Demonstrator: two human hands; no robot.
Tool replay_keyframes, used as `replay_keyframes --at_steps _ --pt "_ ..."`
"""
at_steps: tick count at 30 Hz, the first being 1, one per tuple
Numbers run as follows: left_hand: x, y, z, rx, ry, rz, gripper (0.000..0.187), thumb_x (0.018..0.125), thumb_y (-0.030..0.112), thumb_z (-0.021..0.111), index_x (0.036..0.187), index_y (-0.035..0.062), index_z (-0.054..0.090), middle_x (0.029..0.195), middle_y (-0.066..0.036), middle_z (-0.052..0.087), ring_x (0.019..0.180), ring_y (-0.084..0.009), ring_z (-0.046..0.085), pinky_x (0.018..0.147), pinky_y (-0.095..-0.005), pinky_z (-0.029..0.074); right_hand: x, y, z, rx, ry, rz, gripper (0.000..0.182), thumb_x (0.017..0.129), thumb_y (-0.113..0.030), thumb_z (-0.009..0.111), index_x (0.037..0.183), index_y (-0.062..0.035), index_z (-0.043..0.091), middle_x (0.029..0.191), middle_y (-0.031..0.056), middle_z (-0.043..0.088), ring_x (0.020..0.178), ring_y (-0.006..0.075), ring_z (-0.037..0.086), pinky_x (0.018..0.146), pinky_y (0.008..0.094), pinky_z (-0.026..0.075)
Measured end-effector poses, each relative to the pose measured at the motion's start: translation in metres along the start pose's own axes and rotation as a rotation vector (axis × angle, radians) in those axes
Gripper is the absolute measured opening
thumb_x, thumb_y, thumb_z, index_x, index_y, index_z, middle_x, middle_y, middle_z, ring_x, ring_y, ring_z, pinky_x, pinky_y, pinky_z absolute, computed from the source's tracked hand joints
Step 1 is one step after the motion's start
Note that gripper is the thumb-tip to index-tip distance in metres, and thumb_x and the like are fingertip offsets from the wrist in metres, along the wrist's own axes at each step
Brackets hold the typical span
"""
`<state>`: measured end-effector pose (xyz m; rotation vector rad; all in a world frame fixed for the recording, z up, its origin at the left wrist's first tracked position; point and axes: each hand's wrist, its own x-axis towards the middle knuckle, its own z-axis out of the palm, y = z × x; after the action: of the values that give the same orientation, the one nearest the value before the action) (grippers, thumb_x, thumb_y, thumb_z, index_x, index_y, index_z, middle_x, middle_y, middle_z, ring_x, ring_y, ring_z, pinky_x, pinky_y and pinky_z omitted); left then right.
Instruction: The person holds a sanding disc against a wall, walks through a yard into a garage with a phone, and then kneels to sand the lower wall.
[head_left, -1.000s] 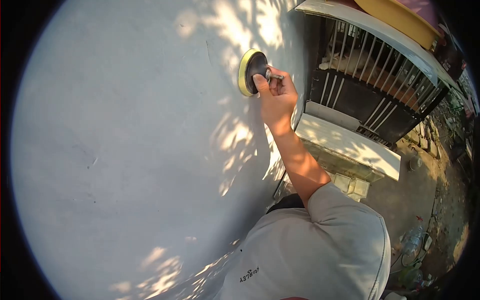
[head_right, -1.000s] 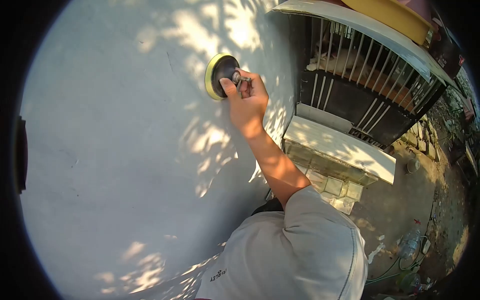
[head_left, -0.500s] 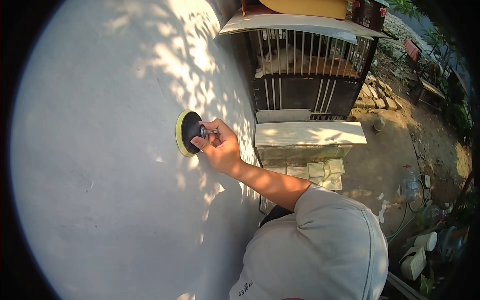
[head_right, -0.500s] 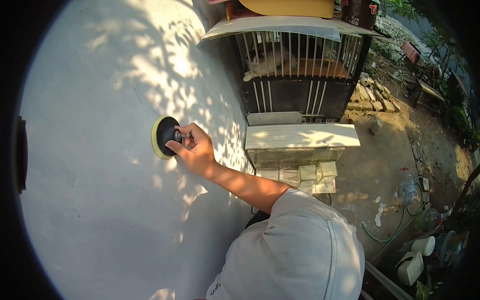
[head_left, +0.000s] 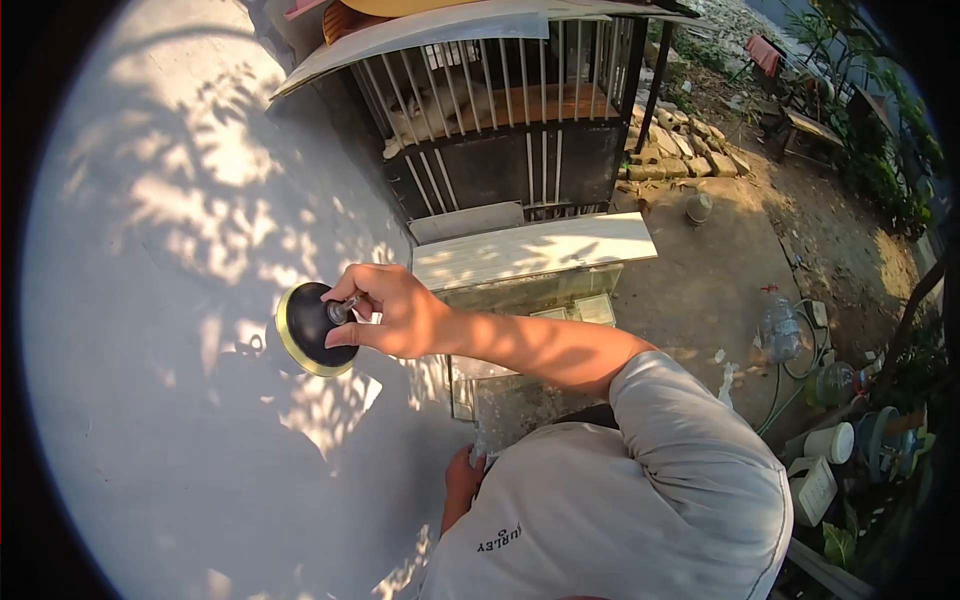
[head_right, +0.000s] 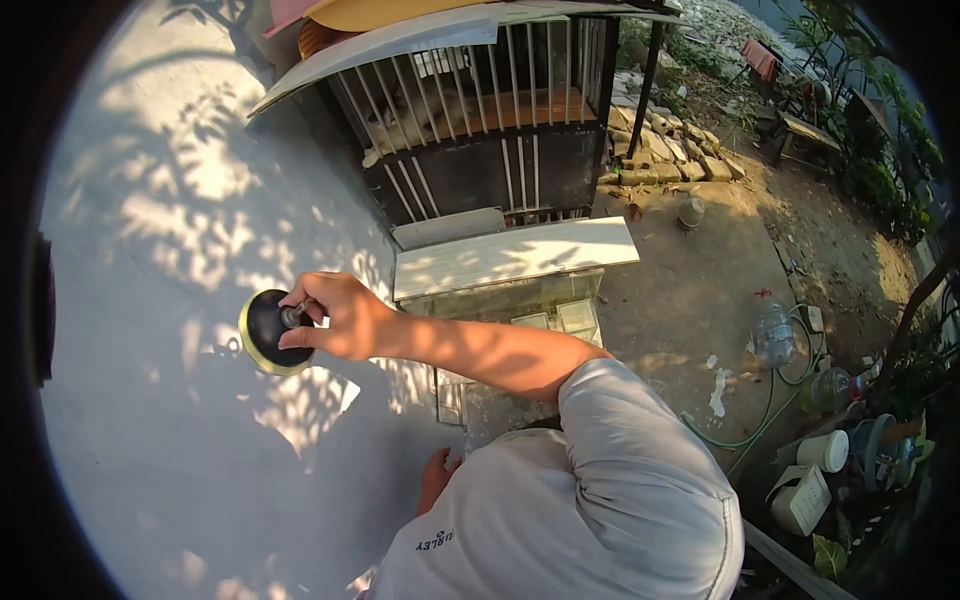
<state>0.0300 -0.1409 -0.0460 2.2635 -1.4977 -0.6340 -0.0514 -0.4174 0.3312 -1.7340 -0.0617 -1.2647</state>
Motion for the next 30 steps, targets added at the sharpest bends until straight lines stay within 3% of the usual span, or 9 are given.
replay_keyframes --at_steps 1,5,8,11,14,18,23,26,30 --pt "0.031 0.044 -0.01 -0.132 -0.018 0.008 0.052 0.086 0.035 0.072 0.127 0.0063 0.06 0.115 -0.023 0.065 0.107 -0.0338 0.065 0.095 -0.0431 0.05 -0.028 -0.01 -0.038 -0.044 -0.009 0.009 0.039 0.077 -0.022 0.085 0.102 -0.0015 0.063 0.071 0.0006 0.051 0.062 0.009 0.045 0.056 0.0262 0.038" --pt "0.132 0.193 -0.074 -0.392 0.288 0.317 0.039 0.092 0.018 0.067 0.124 -0.0033 0.058 0.114 -0.021 0.065 0.105 -0.0316 0.063 0.087 -0.0391 0.05 -0.182 -0.044 -0.177 -0.199 0.139 0.408 0.038 0.078 -0.022 0.085 0.103 -0.0021 0.064 0.073 -0.0007 0.052 0.064 0.0074 0.045 0.057 0.0254 0.038" --pt "0.152 0.273 -0.079 -0.357 0.343 0.37 0.043 0.098 0.03 0.059 0.128 -0.0017 0.057 0.121 -0.016 0.064 0.109 -0.0253 0.06 0.098 -0.036 0.044 -0.314 -0.096 -0.256 -0.287 0.31 0.785 0.039 0.079 -0.027 0.084 0.1 -0.0027 0.064 0.069 0.0011 0.051 0.063 0.0118 0.048 0.059 0.0294 0.043" --pt "0.144 0.325 -0.046 -0.232 0.24 0.248 0.042 0.099 0.03 0.057 0.128 -0.0002 0.058 0.122 -0.015 0.064 0.112 -0.0251 0.06 0.1 -0.0363 0.044 -0.433 -0.152 -0.323 -0.472 0.653 0.985 0.034 0.082 -0.022 0.082 0.099 -0.0003 0.063 0.068 -0.0025 0.047 0.063 0.0078 0.043 0.057 0.026 0.039" --pt "0.14 0.355 -0.029 0.339 0.264 0.451 0.038 0.099 0.027 0.056 0.127 0.0006 0.058 0.122 -0.016 0.064 0.115 -0.0238 0.059 0.102 -0.0347 0.043 -0.538 -0.201 -0.39 -0.587 1.101 1.031 0.028 0.086 -0.02 0.078 0.1 -0.0015 0.063 0.067 -0.0074 0.043 0.061 0.003 0.039 0.055 0.0218 0.034" --pt "0.189 0.391 -0.036 -0.544 0.758 0.413 0.044 0.097 0.026 0.059 0.133 0.0015 0.051 0.139 -0.019 0.052 0.129 -0.0327 0.049 0.112 -0.045 0.031 -0.596 -0.254 -0.457 -0.805 1.371 0.97 0.031 0.089 -0.025 0.076 0.1 0.0005 0.063 0.069 -0.0082 0.045 0.061 0.0028 0.039 0.055 0.0211 0.033" --pt "0.195 0.512 -0.083 0.309 0.956 0.955 0.061 0.091 0.03 0.066 0.139 0.0001 0.043 0.146 -0.019 0.045 0.138 -0.0373 0.038 0.113 -0.0503 0.027 -0.579 -0.255 -0.488 -0.78 1.287 1.007 0.023 0.095 -0.022 0.069 0.1 -0.0001 0.062 0.076 -0.0062 0.055 0.066 0.0022 0.045 0.057 0.0208 0.035" --pt "0.225 0.557 -0.11 -0.192 1.162 0.889 0.066 0.091 0.044 0.063 0.142 0.0067 0.045 0.15 -0.019 0.042 0.141 -0.0364 0.035 0.114 -0.0542 0.023 -0.553 -0.225 -0.478 -0.734 1.278 0.971 0.021 0.095 -0.019 0.068 0.101 0.0001 0.061 0.076 -0.0065 0.052 0.067 0.0018 0.042 0.058 0.0205 0.034" --pt "0.223 0.575 -0.097 0.413 0.695 1.209 0.064 0.089 0.066 0.047 0.123 0.0155 0.067 0.146 -0.015 0.049 0.137 -0.0277 0.043 0.116 -0.0568 0.007 -0.531 -0.21 -0.467 -0.797 1.234 0.937 0.02 0.091 -0.016 0.071 0.098 -0.0001 0.06 0.071 -0.0066 0.046 0.065 0.0025 0.041 0.057 0.0208 0.032"
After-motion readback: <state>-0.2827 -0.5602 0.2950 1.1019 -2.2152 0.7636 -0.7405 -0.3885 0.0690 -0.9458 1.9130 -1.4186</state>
